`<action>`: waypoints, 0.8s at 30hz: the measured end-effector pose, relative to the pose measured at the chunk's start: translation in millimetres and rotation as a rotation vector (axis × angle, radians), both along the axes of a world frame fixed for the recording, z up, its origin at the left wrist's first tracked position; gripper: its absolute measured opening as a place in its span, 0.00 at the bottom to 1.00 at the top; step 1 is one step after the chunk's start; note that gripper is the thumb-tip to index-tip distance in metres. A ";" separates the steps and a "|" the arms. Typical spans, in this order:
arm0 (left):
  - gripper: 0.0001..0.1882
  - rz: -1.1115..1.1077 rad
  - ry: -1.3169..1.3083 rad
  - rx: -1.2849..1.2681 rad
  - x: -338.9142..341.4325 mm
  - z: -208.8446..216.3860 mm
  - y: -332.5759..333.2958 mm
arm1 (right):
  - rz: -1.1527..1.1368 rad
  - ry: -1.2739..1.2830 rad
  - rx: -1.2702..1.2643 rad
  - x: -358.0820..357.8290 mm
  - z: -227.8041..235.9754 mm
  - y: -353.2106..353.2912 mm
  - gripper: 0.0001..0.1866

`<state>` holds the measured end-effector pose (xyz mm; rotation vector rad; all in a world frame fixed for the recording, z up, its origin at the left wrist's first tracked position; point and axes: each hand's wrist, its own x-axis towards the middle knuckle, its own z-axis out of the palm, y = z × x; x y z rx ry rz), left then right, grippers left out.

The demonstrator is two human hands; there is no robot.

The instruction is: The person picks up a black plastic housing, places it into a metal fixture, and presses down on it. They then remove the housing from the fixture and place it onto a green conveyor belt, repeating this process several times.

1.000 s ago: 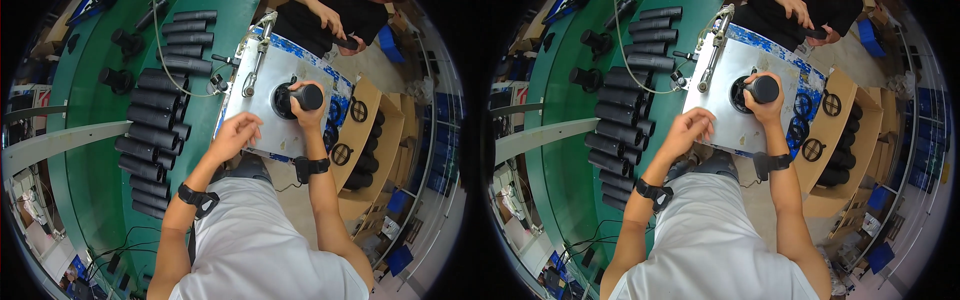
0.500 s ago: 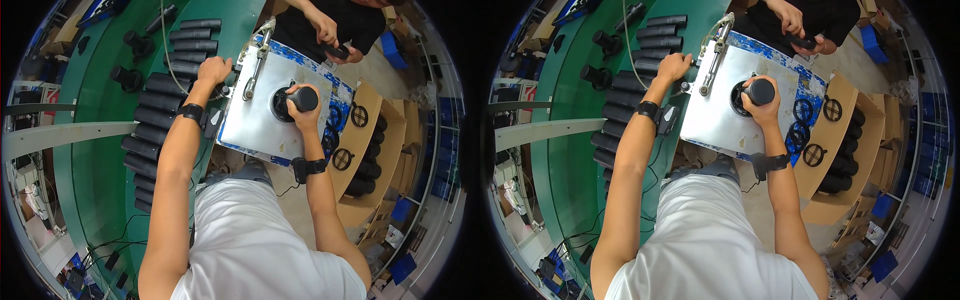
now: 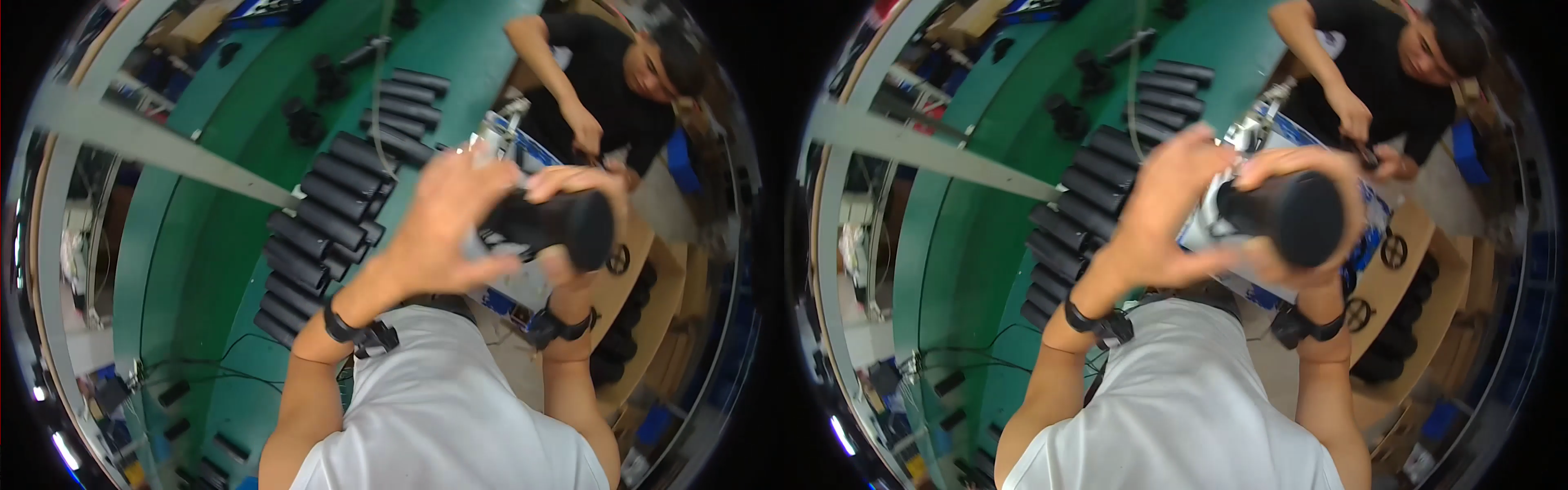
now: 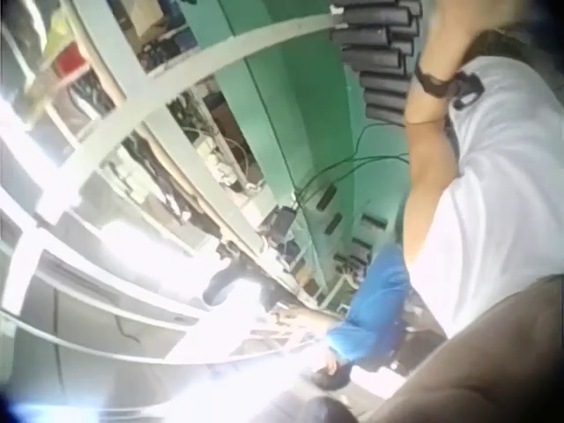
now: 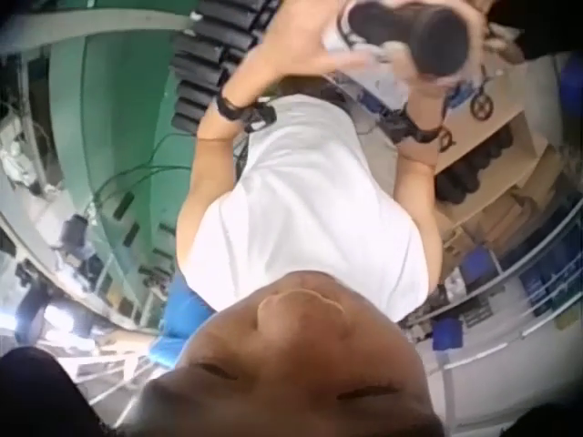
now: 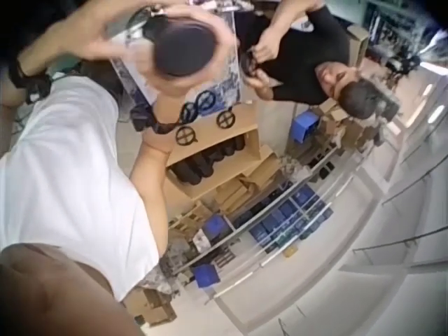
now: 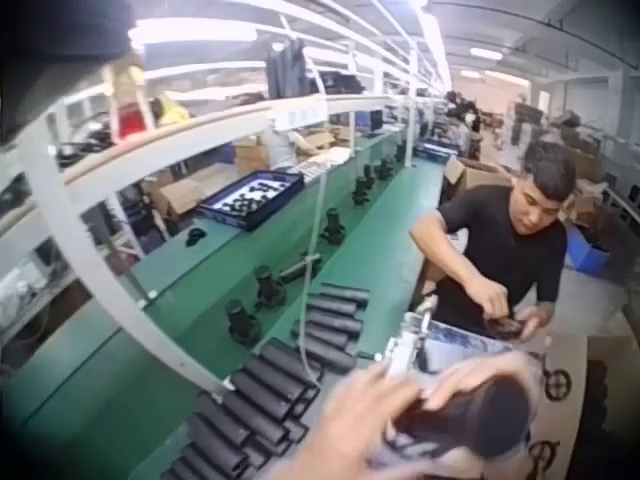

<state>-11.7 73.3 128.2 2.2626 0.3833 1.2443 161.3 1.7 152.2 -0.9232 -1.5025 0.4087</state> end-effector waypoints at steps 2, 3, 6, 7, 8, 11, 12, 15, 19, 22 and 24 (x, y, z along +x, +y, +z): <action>0.39 0.098 -0.006 -0.114 -13.5 -4.9 -22.6 | 0.179 -0.057 -0.015 -34.4 -14.4 14.7 0.38; 0.41 0.064 0.034 -0.160 -32.6 -26.5 -18.1 | 0.169 -0.136 -0.065 -43.9 -18.2 18.5 0.42; 0.38 0.371 0.211 -0.515 -100.7 -44.0 -25.1 | 0.240 -0.056 -0.227 -62.0 -42.4 16.6 0.46; 0.34 0.556 0.206 -0.709 -135.6 -63.1 -25.5 | 0.289 -0.072 -0.339 -65.5 -52.0 12.5 0.43; 0.30 0.664 -0.042 -0.975 -164.7 -70.1 -18.9 | 0.312 -0.094 -0.455 -62.8 -58.5 4.5 0.40; 0.30 1.259 -0.366 -0.444 -278.6 -134.6 20.4 | 0.352 -0.115 -0.634 -56.6 -91.8 -15.2 0.32; 0.30 1.367 -0.364 -0.464 -325.1 -161.3 33.1 | 0.332 -0.001 -0.726 -56.6 -101.1 -22.1 0.27; 0.40 1.738 -0.093 -0.606 -382.9 -227.5 65.2 | 0.305 0.083 -0.844 -56.9 -109.1 -33.9 0.22; 0.46 1.805 0.060 -0.701 -406.1 -264.4 86.8 | 0.286 0.033 -0.897 -58.5 -115.7 -36.5 0.21; 0.44 2.004 0.134 -0.440 -403.1 -259.9 78.1 | 0.279 0.025 -0.916 -58.8 -118.1 -40.6 0.22; 0.43 2.187 0.206 -0.181 -376.2 -241.1 79.9 | 0.291 -0.004 -0.931 -59.3 -120.1 -39.9 0.22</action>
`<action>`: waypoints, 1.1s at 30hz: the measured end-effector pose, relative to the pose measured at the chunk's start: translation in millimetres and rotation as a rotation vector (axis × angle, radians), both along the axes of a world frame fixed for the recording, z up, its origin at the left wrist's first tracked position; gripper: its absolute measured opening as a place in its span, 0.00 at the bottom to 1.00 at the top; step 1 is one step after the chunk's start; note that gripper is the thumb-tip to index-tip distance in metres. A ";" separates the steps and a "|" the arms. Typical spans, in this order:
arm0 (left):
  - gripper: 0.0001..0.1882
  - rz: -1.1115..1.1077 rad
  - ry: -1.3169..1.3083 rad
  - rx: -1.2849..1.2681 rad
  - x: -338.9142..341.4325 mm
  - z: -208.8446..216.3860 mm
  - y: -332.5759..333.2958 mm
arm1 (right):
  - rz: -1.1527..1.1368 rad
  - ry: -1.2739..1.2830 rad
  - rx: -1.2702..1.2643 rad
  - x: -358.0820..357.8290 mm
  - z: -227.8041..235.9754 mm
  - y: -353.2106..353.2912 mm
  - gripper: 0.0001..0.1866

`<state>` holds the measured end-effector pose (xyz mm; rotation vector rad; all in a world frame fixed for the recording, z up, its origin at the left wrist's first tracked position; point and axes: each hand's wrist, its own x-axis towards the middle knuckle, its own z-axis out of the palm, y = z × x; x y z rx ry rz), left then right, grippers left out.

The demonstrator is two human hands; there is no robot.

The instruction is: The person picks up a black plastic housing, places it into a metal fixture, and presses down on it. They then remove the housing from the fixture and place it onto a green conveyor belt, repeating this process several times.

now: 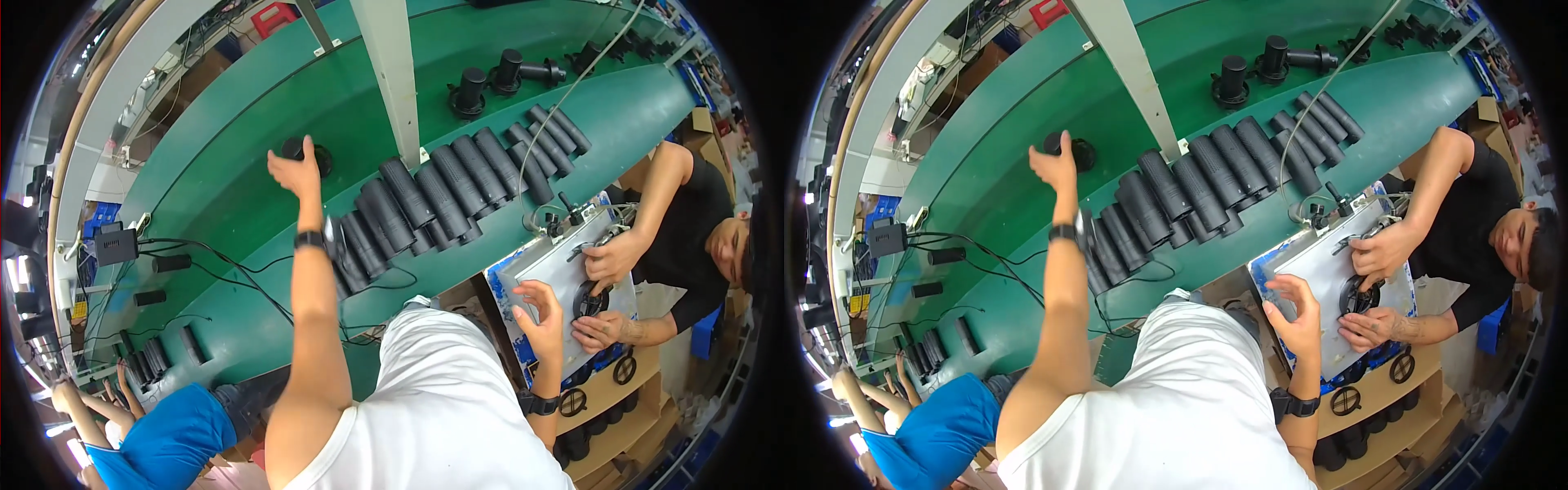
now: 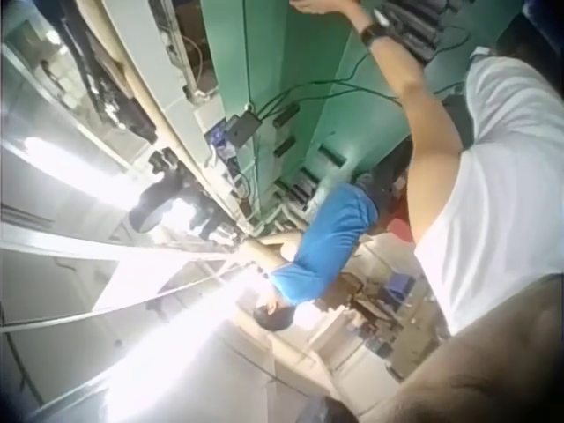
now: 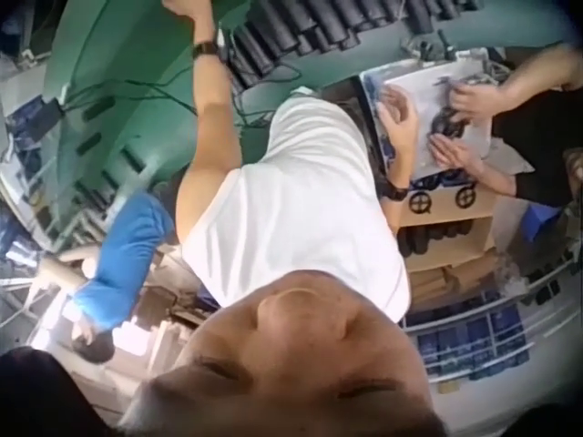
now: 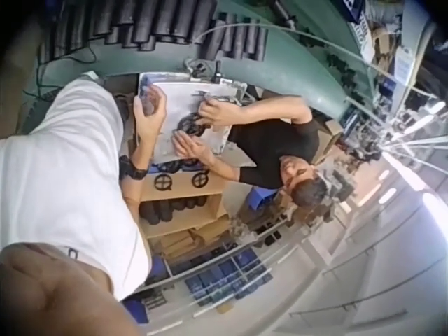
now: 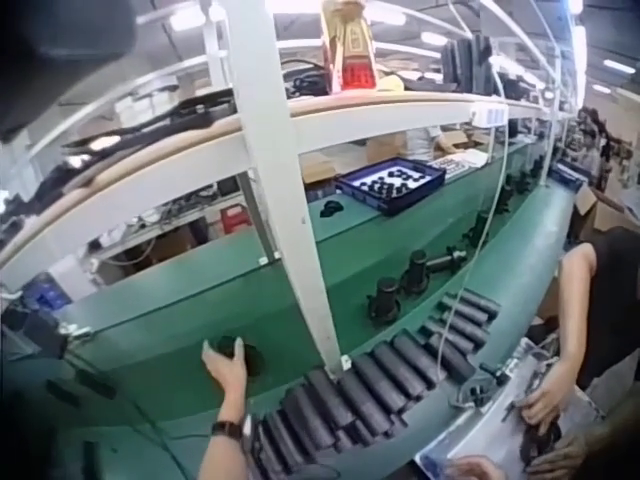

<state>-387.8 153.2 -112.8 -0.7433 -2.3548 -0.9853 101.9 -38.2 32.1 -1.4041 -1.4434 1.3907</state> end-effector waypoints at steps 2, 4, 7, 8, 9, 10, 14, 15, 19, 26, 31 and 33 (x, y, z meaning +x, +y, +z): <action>0.44 -0.303 0.053 0.170 57.0 37.8 -32.8 | -0.052 -0.018 -0.017 0.8 -4.1 -2.4 0.22; 0.48 -0.561 -0.634 -0.283 111.4 81.6 -74.5 | -0.072 -0.026 -0.027 0.9 -5.6 -0.6 0.22; 0.56 -0.539 -0.547 -0.816 146.3 55.3 -94.7 | 0.056 0.044 0.036 -7.5 -6.0 2.8 0.21; 0.58 -0.521 -0.562 -0.857 156.4 54.2 -95.6 | 0.039 0.034 0.043 -8.2 -4.4 2.4 0.21; 0.60 -0.530 -0.616 -0.860 161.4 55.6 -97.9 | 0.059 0.008 0.040 -9.0 -2.2 1.8 0.21; 0.61 -0.522 -0.603 -0.864 165.1 51.5 -101.2 | 0.079 -0.016 0.034 -9.3 -1.1 0.3 0.21; 0.56 -0.515 -0.658 -0.594 148.3 29.3 -111.8 | 0.060 0.016 0.044 -13.5 -6.5 -3.2 0.20; 0.53 -0.562 -0.687 -0.527 143.7 17.1 -110.5 | 0.045 0.030 0.034 -10.8 -9.7 -1.5 0.20; 0.41 -1.016 -1.325 -0.105 140.9 62.7 -119.5 | -0.004 0.080 0.035 -9.2 -2.0 0.6 0.20; 0.29 -1.751 -2.278 -0.555 271.0 117.6 -116.5 | -0.116 0.825 -0.043 -10.3 -9.3 57.9 0.48; 0.31 -1.641 -2.667 -0.717 330.5 122.4 -127.9 | -0.355 1.076 0.229 25.0 -10.7 47.2 0.24; 0.31 -1.709 -2.433 -0.720 331.4 128.4 -132.8 | -0.599 0.787 0.341 43.6 -0.4 32.4 0.23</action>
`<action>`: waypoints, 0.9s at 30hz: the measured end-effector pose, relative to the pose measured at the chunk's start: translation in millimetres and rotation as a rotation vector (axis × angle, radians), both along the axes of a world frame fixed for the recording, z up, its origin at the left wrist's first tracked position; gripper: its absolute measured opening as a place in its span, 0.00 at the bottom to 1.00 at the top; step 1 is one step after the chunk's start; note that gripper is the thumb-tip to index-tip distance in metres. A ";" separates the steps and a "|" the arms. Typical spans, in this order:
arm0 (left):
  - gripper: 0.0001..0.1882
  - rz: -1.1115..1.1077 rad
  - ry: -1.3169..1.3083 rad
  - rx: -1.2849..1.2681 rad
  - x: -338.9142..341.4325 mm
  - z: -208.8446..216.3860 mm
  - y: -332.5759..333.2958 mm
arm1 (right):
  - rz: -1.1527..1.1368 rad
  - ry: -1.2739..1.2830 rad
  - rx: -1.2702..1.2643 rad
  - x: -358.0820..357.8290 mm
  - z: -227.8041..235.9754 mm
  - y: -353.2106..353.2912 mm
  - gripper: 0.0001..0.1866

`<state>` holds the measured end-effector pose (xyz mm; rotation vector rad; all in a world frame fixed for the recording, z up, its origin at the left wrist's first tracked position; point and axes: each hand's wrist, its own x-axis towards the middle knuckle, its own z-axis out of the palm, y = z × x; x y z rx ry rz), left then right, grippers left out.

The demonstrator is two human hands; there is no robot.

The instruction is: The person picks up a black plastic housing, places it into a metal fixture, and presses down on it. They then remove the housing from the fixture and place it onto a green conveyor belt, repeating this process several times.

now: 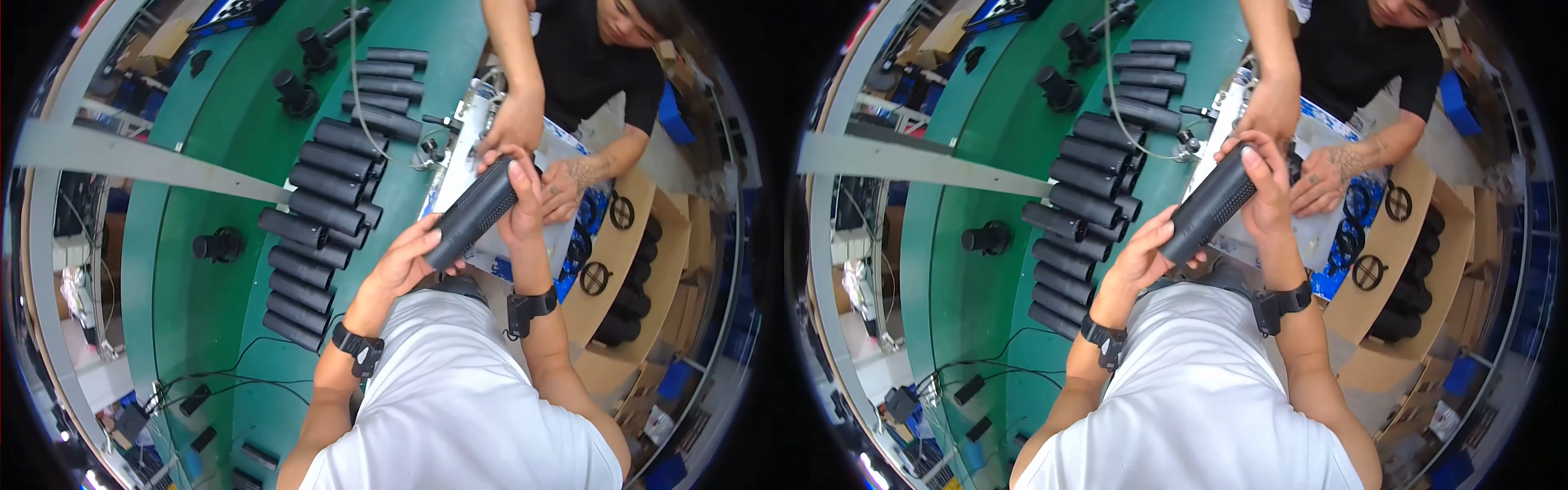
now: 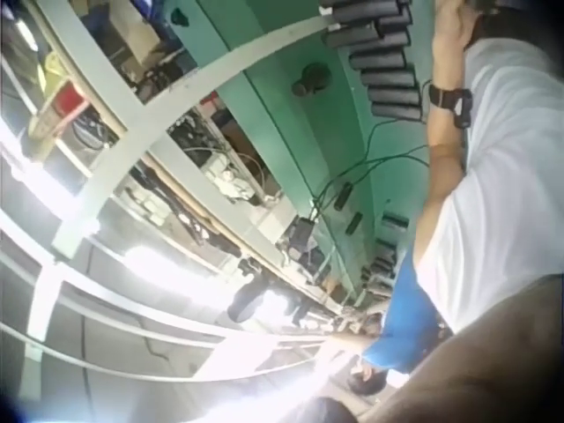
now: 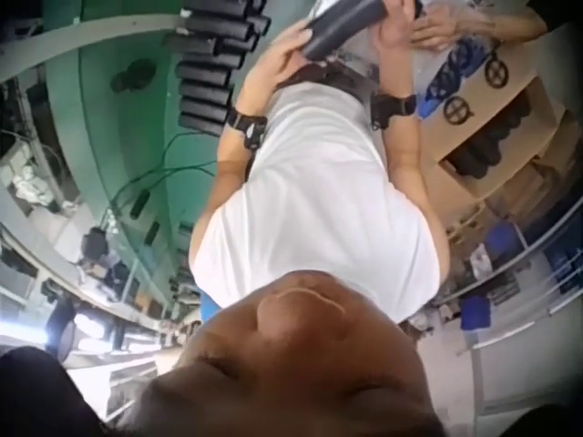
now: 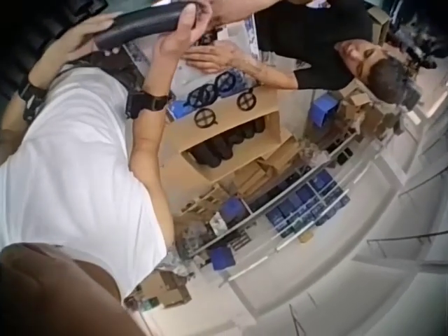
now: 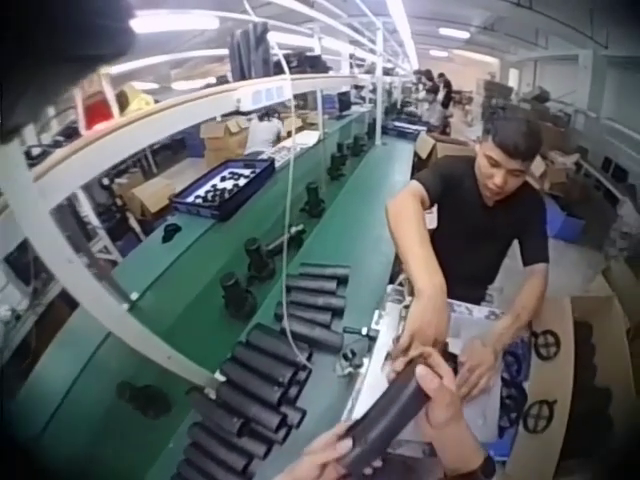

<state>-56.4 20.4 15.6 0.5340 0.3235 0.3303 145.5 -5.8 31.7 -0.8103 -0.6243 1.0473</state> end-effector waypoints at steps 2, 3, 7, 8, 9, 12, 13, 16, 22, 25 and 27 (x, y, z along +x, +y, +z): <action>0.33 0.091 0.129 0.155 3.0 -10.9 -7.3 | -0.139 -0.095 -0.080 8.3 8.0 -16.3 0.26; 0.33 0.074 0.129 0.148 4.9 -18.0 -8.3 | -0.154 -0.095 -0.089 8.3 11.9 -24.0 0.26; 0.41 -0.110 -0.014 -0.189 19.3 -14.6 -12.1 | 0.038 0.073 0.084 18.1 7.4 -47.0 0.38; 0.41 -0.189 0.010 -0.274 24.8 -12.4 -15.2 | 0.094 0.129 0.163 19.6 4.5 -51.9 0.41; 0.42 -0.267 0.035 -0.358 29.3 -11.5 -18.2 | 0.151 0.183 0.243 21.8 1.2 -56.1 0.43; 0.43 -0.400 0.020 -0.398 41.9 -12.3 -26.1 | 0.258 0.263 0.393 36.1 -12.9 -63.8 0.42; 0.43 -0.424 0.041 -0.387 46.5 -11.1 -27.8 | 0.284 0.249 0.442 42.2 -13.1 -64.2 0.39; 0.38 -0.406 0.054 -0.164 50.3 -8.8 -29.6 | 0.128 0.181 0.363 48.1 -6.6 -76.1 0.34; 0.29 -0.426 0.025 0.107 55.8 -23.7 -31.9 | -0.029 0.138 0.215 46.4 -9.1 -110.0 0.33; 0.29 -0.475 0.063 0.118 61.6 -28.1 -36.0 | -0.043 0.158 0.195 50.7 -15.1 -122.8 0.35; 0.29 -0.518 0.077 0.126 64.7 -33.0 -36.2 | -0.098 0.179 0.155 50.7 -14.1 -126.4 0.34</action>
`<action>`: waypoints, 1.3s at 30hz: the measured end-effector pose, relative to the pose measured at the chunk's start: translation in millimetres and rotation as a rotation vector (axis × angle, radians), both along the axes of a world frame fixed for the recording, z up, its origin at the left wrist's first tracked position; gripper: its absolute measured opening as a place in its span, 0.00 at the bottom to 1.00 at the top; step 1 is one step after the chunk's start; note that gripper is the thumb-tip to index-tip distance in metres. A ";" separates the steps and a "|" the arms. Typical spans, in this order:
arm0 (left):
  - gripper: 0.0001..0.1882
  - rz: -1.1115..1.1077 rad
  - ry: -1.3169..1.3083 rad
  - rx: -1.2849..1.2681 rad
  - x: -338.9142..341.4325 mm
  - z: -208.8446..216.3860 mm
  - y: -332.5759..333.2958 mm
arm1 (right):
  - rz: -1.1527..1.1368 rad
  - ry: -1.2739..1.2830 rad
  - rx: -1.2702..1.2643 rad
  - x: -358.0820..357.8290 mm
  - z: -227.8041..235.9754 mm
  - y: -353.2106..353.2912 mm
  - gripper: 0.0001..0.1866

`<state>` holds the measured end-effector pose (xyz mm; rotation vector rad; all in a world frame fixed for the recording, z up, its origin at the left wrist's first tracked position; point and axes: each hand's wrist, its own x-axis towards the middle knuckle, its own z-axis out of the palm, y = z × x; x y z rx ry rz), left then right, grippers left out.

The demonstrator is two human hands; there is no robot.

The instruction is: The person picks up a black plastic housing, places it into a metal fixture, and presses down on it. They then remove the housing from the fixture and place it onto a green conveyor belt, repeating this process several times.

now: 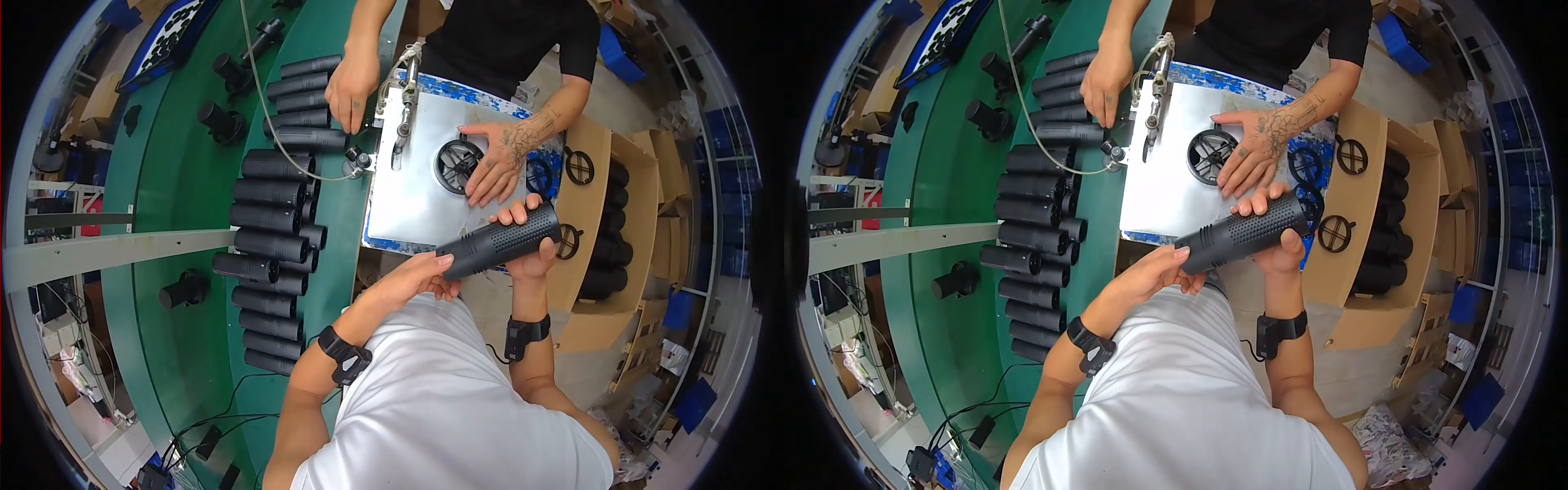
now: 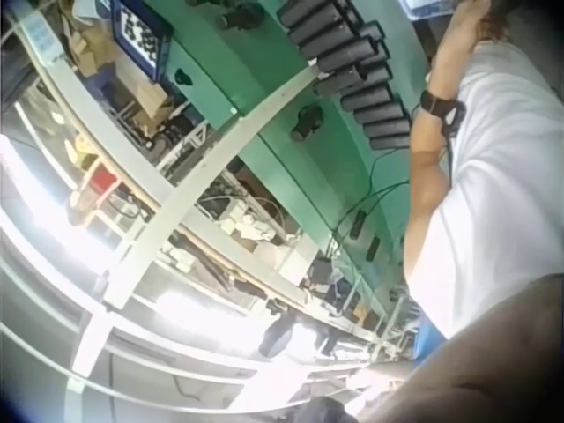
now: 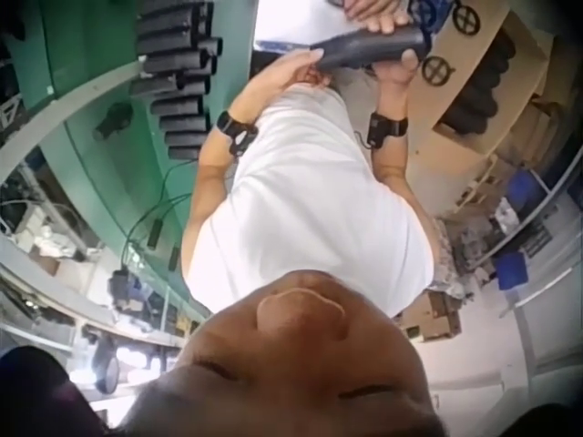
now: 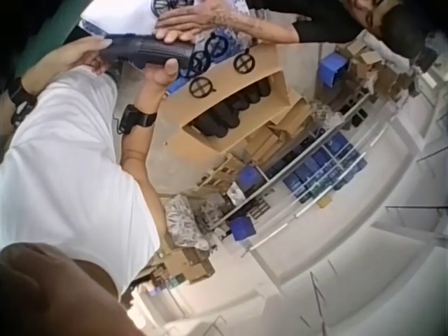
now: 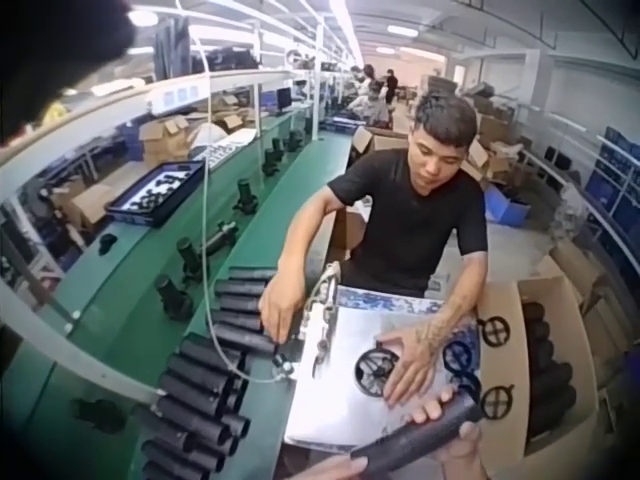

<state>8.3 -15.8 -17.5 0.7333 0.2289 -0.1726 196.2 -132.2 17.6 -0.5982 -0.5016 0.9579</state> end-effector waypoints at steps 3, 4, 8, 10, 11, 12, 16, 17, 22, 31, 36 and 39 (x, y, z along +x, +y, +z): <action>0.29 -0.016 -0.001 0.000 3.6 0.0 1.2 | 0.003 -0.001 0.012 2.3 0.9 -0.1 0.34; 0.29 -0.018 -0.001 -0.001 4.5 1.9 1.9 | 0.001 -0.001 0.012 2.5 2.0 -0.1 0.34; 0.22 0.048 -0.010 0.075 5.7 15.9 8.6 | 0.010 0.041 0.105 3.2 7.1 2.2 0.31; 0.21 0.079 -0.021 0.126 7.4 25.1 10.6 | 0.029 0.059 0.163 3.9 10.5 3.1 0.30; 0.21 0.118 -0.055 0.108 8.9 30.3 10.7 | 0.038 0.059 0.198 4.2 12.8 3.8 0.30; 0.22 0.156 -0.089 0.090 10.0 32.4 10.9 | 0.047 0.060 0.232 4.6 13.8 4.4 0.29; 0.23 0.118 -0.125 0.102 10.5 30.1 11.0 | 0.086 0.039 0.276 8.8 14.8 3.2 0.30; 0.24 0.116 -0.127 0.100 10.9 31.7 10.6 | 0.084 0.039 0.269 9.0 15.5 2.2 0.30; 0.25 0.094 -0.120 0.084 12.7 27.8 9.6 | 0.069 0.057 0.231 9.5 15.7 -0.1 0.31; 0.29 0.253 -0.201 0.145 18.9 32.8 4.3 | 0.061 0.012 0.296 15.7 19.7 6.1 0.32; 0.27 0.180 -0.069 0.185 24.6 26.1 15.4 | -0.169 -0.153 0.015 15.2 33.4 16.2 0.29; 0.23 0.218 0.184 0.274 30.9 6.0 17.4 | -0.506 -0.496 -0.111 32.2 21.1 35.7 0.21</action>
